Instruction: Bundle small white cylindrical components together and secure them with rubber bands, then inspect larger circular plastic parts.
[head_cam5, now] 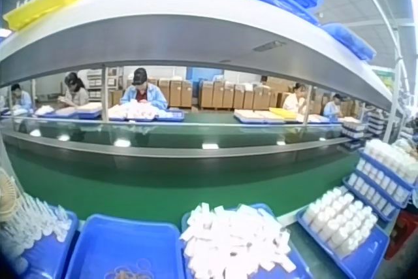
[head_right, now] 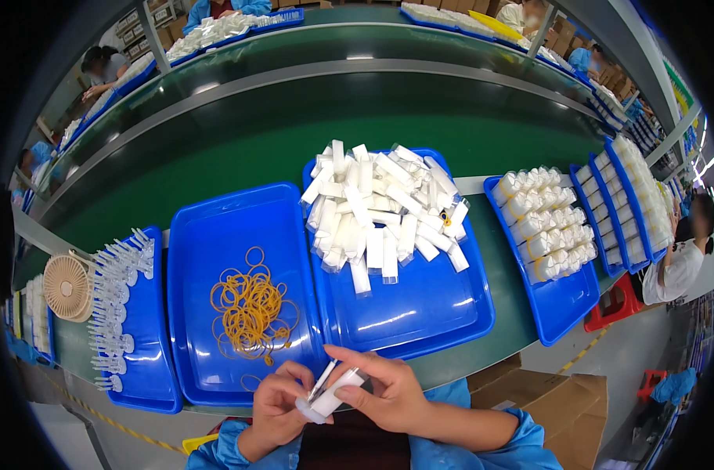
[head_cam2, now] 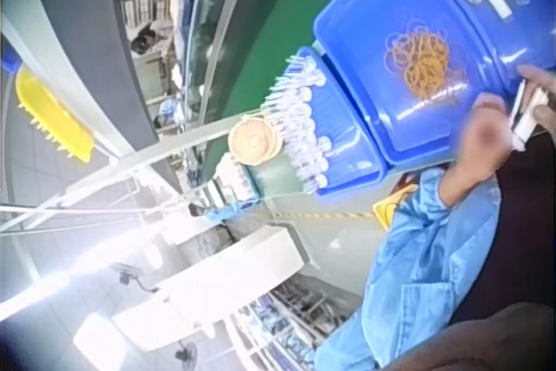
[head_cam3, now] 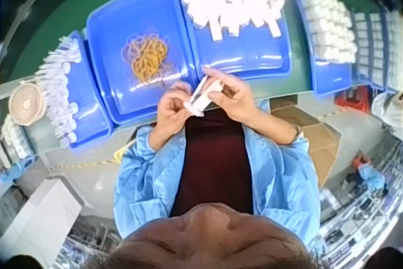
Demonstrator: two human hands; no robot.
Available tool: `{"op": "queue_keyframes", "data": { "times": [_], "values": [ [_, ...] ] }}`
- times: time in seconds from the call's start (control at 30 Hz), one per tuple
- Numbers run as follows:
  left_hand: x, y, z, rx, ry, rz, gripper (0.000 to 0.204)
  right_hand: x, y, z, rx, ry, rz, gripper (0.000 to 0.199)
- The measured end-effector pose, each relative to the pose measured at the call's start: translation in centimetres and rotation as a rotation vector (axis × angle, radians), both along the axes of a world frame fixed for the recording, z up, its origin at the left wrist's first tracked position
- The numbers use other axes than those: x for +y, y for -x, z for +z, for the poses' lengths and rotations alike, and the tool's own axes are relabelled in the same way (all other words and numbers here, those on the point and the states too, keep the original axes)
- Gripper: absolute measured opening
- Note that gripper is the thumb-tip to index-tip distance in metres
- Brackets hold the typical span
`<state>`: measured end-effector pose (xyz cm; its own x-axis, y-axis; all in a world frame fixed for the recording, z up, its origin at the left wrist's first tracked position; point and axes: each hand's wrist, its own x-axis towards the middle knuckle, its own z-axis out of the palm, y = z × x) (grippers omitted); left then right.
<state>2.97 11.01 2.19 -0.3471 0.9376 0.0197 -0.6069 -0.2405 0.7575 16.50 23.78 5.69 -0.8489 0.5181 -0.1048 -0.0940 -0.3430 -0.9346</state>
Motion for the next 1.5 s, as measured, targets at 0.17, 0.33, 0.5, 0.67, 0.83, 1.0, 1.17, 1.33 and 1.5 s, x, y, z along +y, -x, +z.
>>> {"op": "queue_keyframes", "data": {
  "times": [0.17,0.33,0.5,0.67,0.83,1.0,1.17,1.33,1.5],
  "values": [
    [-0.3,0.8,-0.2,0.268,-0.09,-0.039,0.023,2.8,0.6,0.9,0.043,-0.427,0.132,0.048],
    [0.4,1.2,0.3,0.481,-0.078,0.023,0.023,11.1,3.6,1.8,-0.446,-1.312,-0.272,0.035],
    [-0.5,0.0,1.3,0.114,0.068,0.024,0.019,12.7,5.1,1.2,-0.917,-1.481,-0.007,0.052],
    [-1.0,0.4,0.7,0.095,0.018,-0.007,0.02,10.8,1.3,-0.3,-0.773,-1.707,-0.036,0.045],
    [-0.9,0.4,0.4,0.358,0.061,-0.045,0.022,8.9,-1.0,0.2,-0.536,-1.517,-0.137,0.03],
    [0.9,1.1,2.2,0.943,-0.075,-0.007,0.03,7.5,-2.0,1.0,-0.328,-0.887,-0.21,0.03],
    [0.9,0.6,2.4,0.922,-0.011,0.002,0.015,6.8,-1.3,1.2,-0.089,-0.336,-0.085,0.031],
    [1.1,0.6,2.1,0.935,-0.078,0.043,0.016,6.4,-0.1,0.9,0.043,0.105,-0.126,0.031],
    [1.6,0.6,1.9,0.927,-0.152,0.048,0.017,5.8,0.5,0.6,-0.053,0.154,-0.102,0.036]
  ]
}}
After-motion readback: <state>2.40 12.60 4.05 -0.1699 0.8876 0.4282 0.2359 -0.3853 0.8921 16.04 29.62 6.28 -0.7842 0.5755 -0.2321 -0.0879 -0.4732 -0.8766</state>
